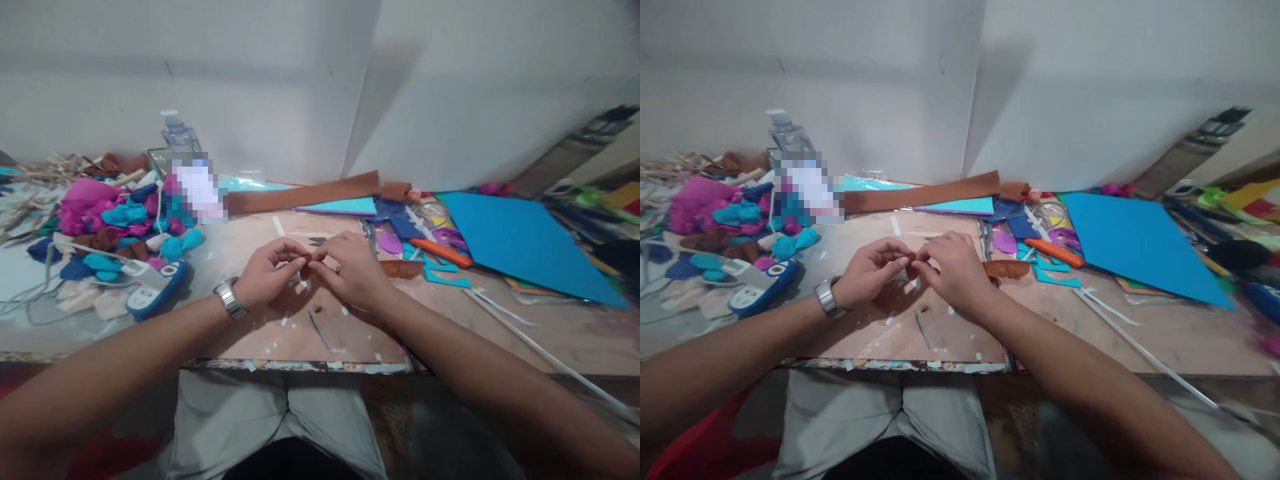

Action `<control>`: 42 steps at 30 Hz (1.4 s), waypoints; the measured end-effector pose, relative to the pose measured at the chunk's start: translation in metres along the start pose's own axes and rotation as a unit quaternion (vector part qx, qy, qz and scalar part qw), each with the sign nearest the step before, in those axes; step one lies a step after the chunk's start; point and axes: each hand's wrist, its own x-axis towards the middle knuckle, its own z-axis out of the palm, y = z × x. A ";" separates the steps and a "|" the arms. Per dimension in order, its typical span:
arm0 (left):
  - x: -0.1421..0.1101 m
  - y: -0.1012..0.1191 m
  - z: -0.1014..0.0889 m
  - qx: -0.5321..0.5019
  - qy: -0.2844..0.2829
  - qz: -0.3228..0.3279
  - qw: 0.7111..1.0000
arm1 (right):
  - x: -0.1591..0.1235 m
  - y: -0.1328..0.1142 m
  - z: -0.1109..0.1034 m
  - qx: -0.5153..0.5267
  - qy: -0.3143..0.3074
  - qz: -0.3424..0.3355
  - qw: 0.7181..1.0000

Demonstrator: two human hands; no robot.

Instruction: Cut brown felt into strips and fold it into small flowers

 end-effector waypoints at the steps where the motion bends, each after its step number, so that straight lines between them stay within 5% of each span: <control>1: 0.000 0.000 0.000 0.005 0.000 0.002 1.000 | 0.000 0.000 0.000 -0.001 0.000 0.001 1.000; 42: 0.001 -0.006 0.000 -0.047 -0.029 0.000 0.998 | 0.001 0.002 0.002 0.015 0.035 0.001 0.999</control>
